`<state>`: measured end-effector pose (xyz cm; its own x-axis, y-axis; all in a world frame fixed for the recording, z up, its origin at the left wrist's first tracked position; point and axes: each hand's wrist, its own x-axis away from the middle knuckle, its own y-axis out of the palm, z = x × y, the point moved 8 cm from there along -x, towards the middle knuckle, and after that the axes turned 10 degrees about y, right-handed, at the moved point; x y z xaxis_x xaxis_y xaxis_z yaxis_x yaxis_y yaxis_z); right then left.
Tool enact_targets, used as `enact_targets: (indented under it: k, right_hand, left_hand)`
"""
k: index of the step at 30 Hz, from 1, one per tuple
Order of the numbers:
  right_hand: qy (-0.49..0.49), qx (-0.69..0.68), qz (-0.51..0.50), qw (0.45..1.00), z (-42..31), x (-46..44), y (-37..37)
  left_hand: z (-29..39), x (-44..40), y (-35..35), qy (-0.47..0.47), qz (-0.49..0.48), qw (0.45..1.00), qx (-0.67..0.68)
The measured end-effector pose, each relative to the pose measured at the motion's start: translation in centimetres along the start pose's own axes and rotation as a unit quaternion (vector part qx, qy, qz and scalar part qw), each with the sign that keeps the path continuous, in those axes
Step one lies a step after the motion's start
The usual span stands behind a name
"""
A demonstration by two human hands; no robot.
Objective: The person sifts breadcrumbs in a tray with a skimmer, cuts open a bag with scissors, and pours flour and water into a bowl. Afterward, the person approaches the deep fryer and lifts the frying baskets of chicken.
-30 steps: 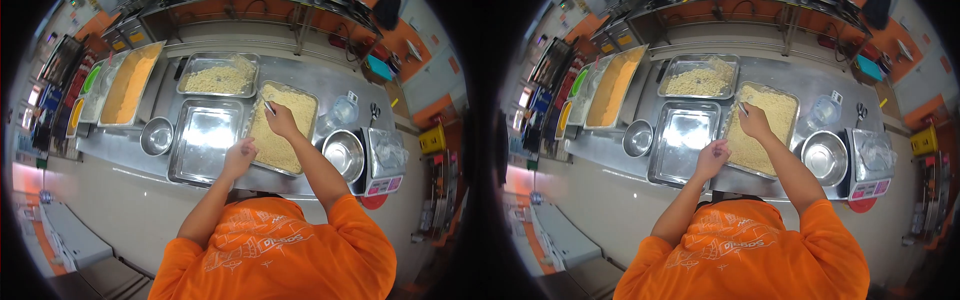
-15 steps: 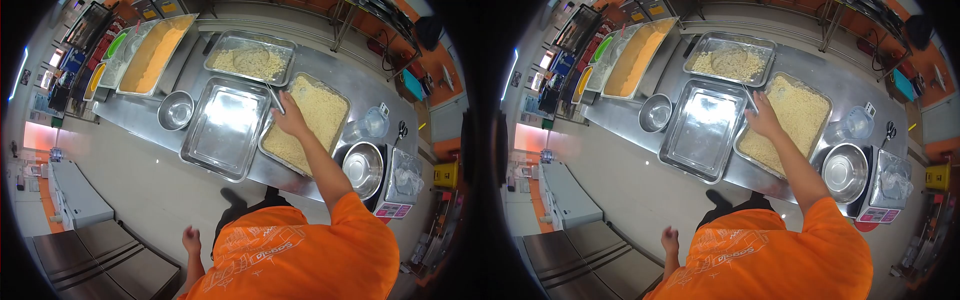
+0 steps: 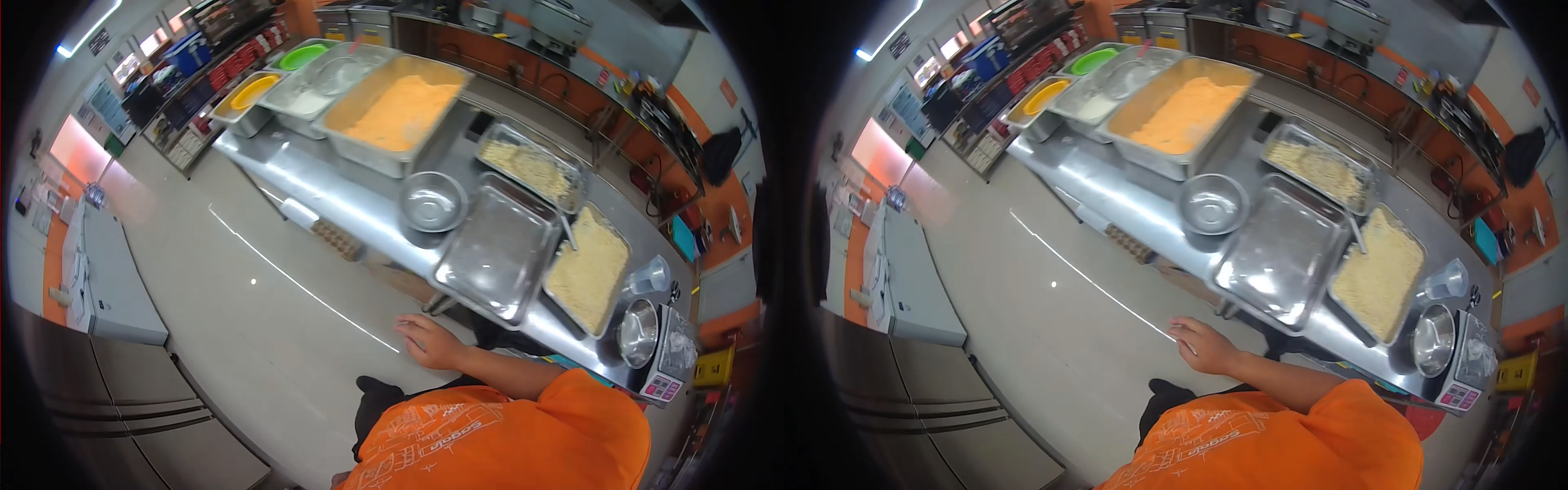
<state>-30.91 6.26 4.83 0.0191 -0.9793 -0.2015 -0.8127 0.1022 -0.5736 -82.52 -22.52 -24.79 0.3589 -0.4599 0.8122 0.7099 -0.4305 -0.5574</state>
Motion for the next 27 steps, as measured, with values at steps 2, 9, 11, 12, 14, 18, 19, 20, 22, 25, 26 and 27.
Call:
enact_targets:
  k: [2,9,11,12,14,18,19,20,22,25,26,27]
  right_hand:
    - [0.032,-0.006,-0.065,0.997,-0.5,-2.3,5.7]
    - [0.143,-0.028,-0.216,0.966,-4.0,-10.1,16.7]
    - [0.171,-0.027,-0.195,0.965,-2.6,-12.8,17.8]
    - [0.186,-0.012,-0.184,0.965,-1.2,-14.1,18.4]
    - [0.198,-0.003,-0.176,0.964,0.8,-17.2,20.0]
    - [0.265,0.028,-0.163,0.950,5.7,-26.8,25.6]
    - [0.283,0.023,-0.169,0.944,6.7,-30.5,28.0]
    - [0.277,0.013,-0.177,0.944,7.4,-35.0,30.5]
    - [0.170,0.058,-0.241,0.954,4.3,-44.1,36.5]
    - [0.031,0.021,-0.296,0.954,-4.9,-59.6,44.0]
    - [0.011,0.004,-0.316,0.949,-8.3,-64.3,46.3]
    - [-0.032,-0.027,-0.302,0.952,-10.4,-68.6,49.3]
  left_hand:
    - [-0.2,-3.4,-3.3,-0.017,0.005,0.997,0.073]
    - [11.6,-9.6,-19.8,0.037,0.285,0.943,-0.171]
    - [14.1,-13.7,-20.6,-0.004,0.005,0.991,0.134]
    - [14.8,-15.9,-22.5,-0.001,0.009,0.991,0.135]
    - [19.2,-19.9,-26.0,0.217,0.033,0.960,-0.174]
    - [18.7,-29.9,-30.3,0.163,-0.031,0.986,-0.032]
    - [20.1,-31.5,-32.7,0.157,-0.017,0.987,-0.030]
    - [21.0,-32.4,-34.2,0.147,-0.049,0.988,-0.017]
    - [20.0,-32.5,-37.4,0.116,-0.121,0.986,0.003]
    - [21.4,-36.4,-44.6,0.107,-0.025,0.993,0.042]
    - [23.1,-37.7,-46.6,0.082,-0.025,0.995,0.044]
    - [25.4,-39.3,-48.5,0.060,-0.026,0.997,0.048]
